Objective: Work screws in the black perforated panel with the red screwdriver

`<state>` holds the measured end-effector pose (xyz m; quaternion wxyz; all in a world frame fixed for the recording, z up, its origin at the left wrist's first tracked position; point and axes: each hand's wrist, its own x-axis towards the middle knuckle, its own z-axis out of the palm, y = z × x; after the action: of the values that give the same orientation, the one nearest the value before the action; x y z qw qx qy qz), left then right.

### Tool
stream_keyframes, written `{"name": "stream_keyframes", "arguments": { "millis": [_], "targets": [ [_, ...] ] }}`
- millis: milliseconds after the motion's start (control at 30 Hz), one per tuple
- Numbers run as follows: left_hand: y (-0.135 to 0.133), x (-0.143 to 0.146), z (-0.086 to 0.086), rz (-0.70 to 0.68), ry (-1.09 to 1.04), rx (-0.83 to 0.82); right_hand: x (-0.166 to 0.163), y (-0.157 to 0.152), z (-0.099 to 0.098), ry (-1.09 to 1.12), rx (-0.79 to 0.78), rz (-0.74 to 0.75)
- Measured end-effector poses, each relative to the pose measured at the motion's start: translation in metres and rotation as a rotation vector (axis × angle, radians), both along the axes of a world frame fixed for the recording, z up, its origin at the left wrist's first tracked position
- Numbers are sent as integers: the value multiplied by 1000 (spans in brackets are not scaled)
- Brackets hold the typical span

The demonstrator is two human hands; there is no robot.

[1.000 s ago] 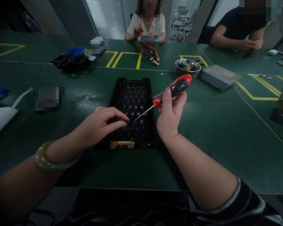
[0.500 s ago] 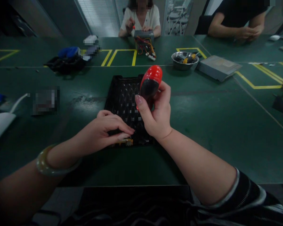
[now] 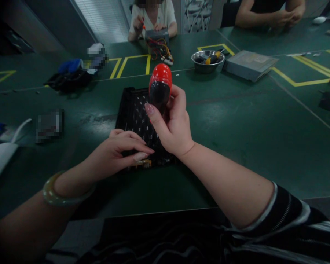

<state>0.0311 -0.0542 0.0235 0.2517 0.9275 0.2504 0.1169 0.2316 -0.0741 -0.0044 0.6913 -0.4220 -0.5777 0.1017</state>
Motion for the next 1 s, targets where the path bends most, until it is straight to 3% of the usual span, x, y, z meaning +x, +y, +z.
{"name": "stream_keyframes", "arguments": {
  "millis": [433, 700, 1000],
  "targets": [
    [2, -6, -5, 5, -97, 23, 2, 10, -9, -10, 117, 100],
    [3, -3, -6, -40, -35, 15, 1, 11, -9, -44, 110, 44],
    [0, 4, -6, -51, -8, 13, 1, 10, -6, 0, 163, 98]
  ]
}}
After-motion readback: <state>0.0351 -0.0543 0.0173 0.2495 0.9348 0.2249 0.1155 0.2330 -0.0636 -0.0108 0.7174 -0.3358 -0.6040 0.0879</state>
